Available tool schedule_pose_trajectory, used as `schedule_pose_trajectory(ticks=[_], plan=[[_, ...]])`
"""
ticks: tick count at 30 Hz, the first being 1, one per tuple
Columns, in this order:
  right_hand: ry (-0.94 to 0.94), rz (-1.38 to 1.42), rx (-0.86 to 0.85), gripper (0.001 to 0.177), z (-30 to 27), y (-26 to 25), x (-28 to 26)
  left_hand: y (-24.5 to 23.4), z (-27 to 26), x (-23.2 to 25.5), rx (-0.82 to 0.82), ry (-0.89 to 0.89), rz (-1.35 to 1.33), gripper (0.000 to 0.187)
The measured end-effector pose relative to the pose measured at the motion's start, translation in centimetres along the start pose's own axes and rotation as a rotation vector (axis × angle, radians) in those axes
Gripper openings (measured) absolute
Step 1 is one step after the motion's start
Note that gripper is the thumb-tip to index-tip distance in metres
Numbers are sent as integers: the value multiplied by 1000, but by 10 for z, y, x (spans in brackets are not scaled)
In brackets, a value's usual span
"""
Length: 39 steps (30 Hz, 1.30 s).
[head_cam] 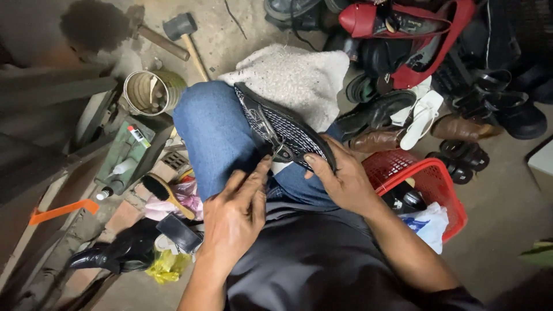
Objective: Hand-sewing the strap of a sandal to its sole using a needle and thread in a repair shop setting.
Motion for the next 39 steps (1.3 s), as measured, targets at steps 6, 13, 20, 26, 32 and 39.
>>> schedule_pose_trajectory(ticks=[6, 13, 20, 26, 32, 39], plan=[[-10, -9, 9, 37, -4, -5, 7, -1, 5, 9, 4, 21, 10, 41], [-44, 6, 6, 44, -3, -5, 2, -3, 6, 12, 45, 20, 62, 36], [-48, -94, 13, 31, -9, 2, -4, -3, 5, -3, -150, -81, -14, 45], [-127, -363, 50, 32, -12, 19, -21, -4, 13, -23, -288, 84, -51, 42], [-188, -462, 153, 17, -7, 14, -48, -13, 32, -9, -167, 177, -106, 40], [-208, -592, 112, 22, -4, 26, -44, -3, 24, -14, 38, 271, 130, 37]])
Point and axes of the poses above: each hand's wrist, its own z-axis towards the middle knuckle, its own y-axis out of the palm, x = y × z, the point moved 8 cm from there along z, towards the middle knuckle, and after that the axes turned 13 degrees about -x, right-handed, at the moved point
